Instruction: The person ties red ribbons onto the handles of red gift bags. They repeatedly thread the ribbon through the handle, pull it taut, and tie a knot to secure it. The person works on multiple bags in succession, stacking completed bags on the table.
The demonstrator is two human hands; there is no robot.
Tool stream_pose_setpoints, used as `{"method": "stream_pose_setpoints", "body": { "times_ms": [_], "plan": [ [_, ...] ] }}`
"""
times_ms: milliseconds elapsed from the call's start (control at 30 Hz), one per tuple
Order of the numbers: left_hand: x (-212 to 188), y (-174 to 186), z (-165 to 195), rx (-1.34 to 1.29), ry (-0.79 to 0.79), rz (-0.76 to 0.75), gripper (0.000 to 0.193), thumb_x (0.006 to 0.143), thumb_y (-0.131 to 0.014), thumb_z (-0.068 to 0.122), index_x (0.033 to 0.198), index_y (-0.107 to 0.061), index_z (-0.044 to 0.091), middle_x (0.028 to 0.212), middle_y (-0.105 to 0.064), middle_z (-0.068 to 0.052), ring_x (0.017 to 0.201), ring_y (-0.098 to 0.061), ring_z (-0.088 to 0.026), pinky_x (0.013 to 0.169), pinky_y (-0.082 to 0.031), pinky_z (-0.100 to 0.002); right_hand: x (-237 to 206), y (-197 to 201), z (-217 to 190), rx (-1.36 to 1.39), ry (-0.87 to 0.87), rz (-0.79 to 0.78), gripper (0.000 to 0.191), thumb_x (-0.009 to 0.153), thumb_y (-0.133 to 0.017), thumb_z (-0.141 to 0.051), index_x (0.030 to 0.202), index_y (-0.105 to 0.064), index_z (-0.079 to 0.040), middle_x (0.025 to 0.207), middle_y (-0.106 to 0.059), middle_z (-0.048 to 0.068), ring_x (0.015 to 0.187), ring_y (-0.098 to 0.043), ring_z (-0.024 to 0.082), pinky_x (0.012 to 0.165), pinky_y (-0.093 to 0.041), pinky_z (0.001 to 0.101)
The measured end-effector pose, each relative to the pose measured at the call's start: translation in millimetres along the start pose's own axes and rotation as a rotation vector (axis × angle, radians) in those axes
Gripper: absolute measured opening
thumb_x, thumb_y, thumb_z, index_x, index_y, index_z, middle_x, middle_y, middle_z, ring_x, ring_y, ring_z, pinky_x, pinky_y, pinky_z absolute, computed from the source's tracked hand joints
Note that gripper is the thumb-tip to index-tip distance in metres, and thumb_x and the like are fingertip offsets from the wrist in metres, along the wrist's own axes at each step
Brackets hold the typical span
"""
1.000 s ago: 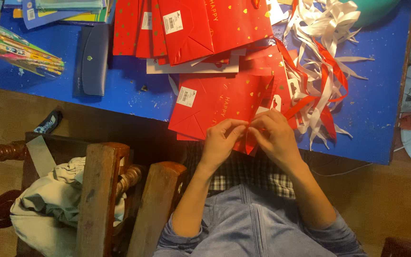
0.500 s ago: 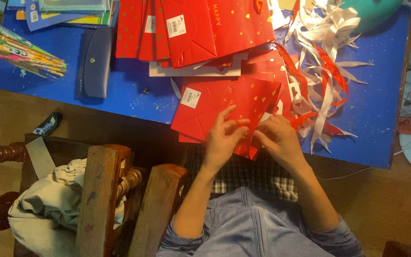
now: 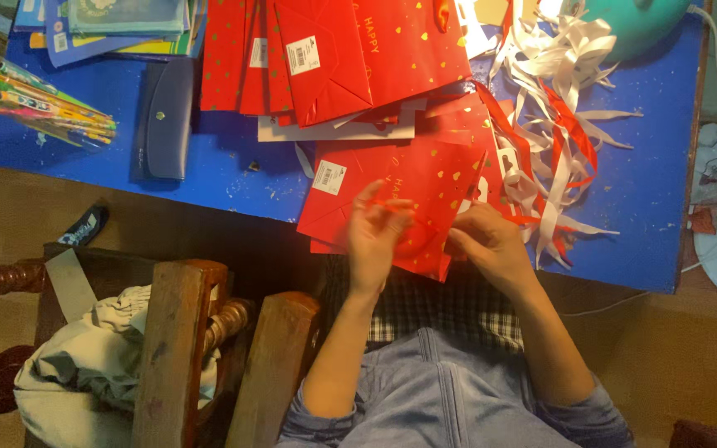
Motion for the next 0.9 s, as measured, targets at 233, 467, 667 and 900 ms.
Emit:
{"method": "stream_pose_setpoints", "body": {
  "times_ms": [233,467,667,900],
  "plan": [
    [-9.3,-2.1,-4.6,0.654,-0.205,-0.272,0.022,0.100,-0.073,0.005,0.122,-0.070,0.008,0.115,-0.074,-0.012,0.103,-0.075,-0.019,0.090,-0.062,-0.029,0.1,1.2,0.5,-0.263,0.226,0.027,0.010,0.091,-0.071,-0.005,0.100,-0.073,-0.001,0.087,-0.067,0.006,0.088,-0.062,0.017,0.080,-0.050,0.0304],
    [-1.2,1.3,-4.9,0.094,-0.002,0.006,0.019,0.111,-0.061,0.010,0.125,-0.058,-0.003,0.112,-0.075,-0.013,0.098,-0.072,-0.019,0.088,-0.062,-0.032,-1.3,-0.9,-4.3,-0.265,0.198,0.036,0.011,0.090,-0.071,-0.006,0.100,-0.072,-0.002,0.087,-0.070,0.005,0.089,-0.064,0.017,0.078,-0.051,0.0300],
    [-8.6,-7.0,2.1,0.413,-0.087,-0.217,0.021,0.100,-0.068,0.003,0.121,-0.066,0.001,0.109,-0.076,-0.010,0.100,-0.072,-0.015,0.089,-0.059,-0.029,-0.8,-1.0,-5.5,-0.316,0.229,0.025,0.008,0.089,-0.070,-0.002,0.098,-0.072,-0.002,0.084,-0.068,0.006,0.088,-0.061,0.019,0.080,-0.049,0.0316],
    [-0.6,6.9,1.8,-0.126,0.132,-0.150,0.015,0.103,-0.068,0.007,0.112,-0.069,-0.004,0.102,-0.076,-0.012,0.091,-0.072,-0.016,0.083,-0.060,-0.029,-2.9,-2.7,-12.9,-0.303,0.208,0.041,0.019,0.086,-0.070,-0.005,0.105,-0.074,-0.004,0.086,-0.066,0.006,0.090,-0.062,0.020,0.083,-0.051,0.0322]
  ]
}}
Point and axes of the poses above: each hand's wrist, its own x-axis towards the middle knuckle, its own y-axis out of the back of the hand, z = x × y, the point moved 1 cm from there along x, towards the middle knuckle
